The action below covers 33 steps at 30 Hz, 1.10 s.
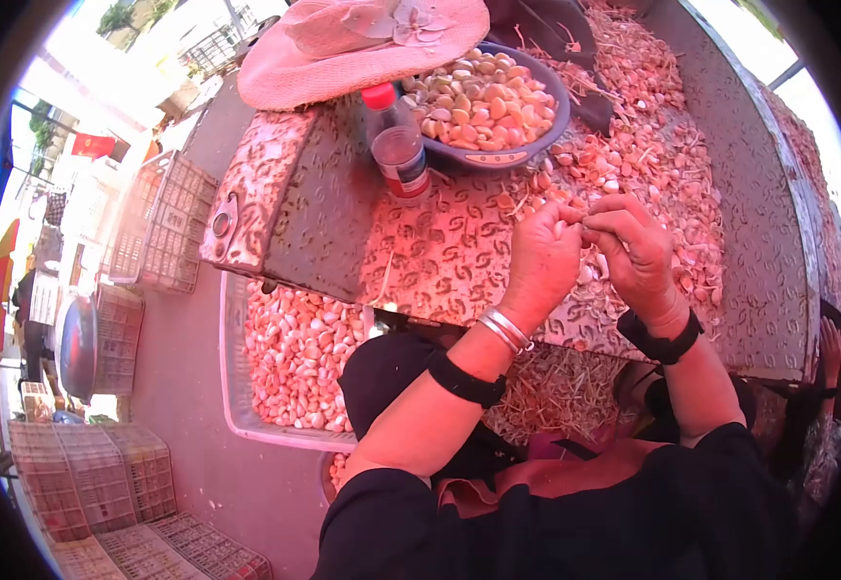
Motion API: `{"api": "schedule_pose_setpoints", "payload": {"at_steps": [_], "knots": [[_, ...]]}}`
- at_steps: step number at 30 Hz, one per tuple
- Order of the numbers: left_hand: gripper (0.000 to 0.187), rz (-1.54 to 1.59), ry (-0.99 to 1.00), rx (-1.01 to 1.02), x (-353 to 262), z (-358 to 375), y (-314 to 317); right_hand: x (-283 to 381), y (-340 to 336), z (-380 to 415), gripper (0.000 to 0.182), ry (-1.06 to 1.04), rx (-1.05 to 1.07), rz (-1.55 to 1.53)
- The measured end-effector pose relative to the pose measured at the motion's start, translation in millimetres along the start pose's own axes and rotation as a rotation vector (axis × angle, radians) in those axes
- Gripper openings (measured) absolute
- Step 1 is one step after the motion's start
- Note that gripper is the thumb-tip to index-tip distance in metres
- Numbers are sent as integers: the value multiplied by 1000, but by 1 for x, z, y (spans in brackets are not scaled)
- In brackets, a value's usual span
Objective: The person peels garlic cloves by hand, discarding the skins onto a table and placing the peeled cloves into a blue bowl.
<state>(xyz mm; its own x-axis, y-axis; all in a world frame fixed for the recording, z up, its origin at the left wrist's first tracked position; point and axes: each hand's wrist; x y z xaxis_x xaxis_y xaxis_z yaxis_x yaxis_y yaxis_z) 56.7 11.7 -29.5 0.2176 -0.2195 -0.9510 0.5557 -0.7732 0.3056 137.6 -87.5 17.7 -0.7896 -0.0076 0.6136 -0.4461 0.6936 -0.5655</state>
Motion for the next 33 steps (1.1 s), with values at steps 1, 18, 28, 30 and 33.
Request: {"api": "schedule_pose_setpoints", "payload": {"at_steps": [1, 18, 28, 30, 33], "knots": [[6, 9, -1, 29, -4, 0, 1, 1, -2, -2, 12, -15, 5, -1], [14, -205, 216, 104, 11, 4, 0, 21, 3, -8, 10, -117, -31, 41], [12, -18, -96, 0, -29, 13, -3, -5, 2, -11, 20, 751, 13, -1165], [12, -22, -70, -16, -27, 15, -5, -7, 1, -9, 19, 782, 13, -1181], [12, -14, 12, -75, -27, 17, -3, -8, -1, -5, 18, 780, 47, -1155]]}}
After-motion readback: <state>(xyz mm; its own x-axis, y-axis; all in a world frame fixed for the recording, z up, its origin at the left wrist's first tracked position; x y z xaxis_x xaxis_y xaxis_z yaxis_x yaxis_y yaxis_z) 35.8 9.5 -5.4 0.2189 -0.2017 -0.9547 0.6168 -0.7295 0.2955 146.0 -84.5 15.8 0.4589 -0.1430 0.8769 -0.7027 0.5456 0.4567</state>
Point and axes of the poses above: each hand's wrist, its own z-axis away from the middle knuckle, its own y-axis out of the palm, x = y × z, and after that the axes turned 3 degrees about y, right-handed
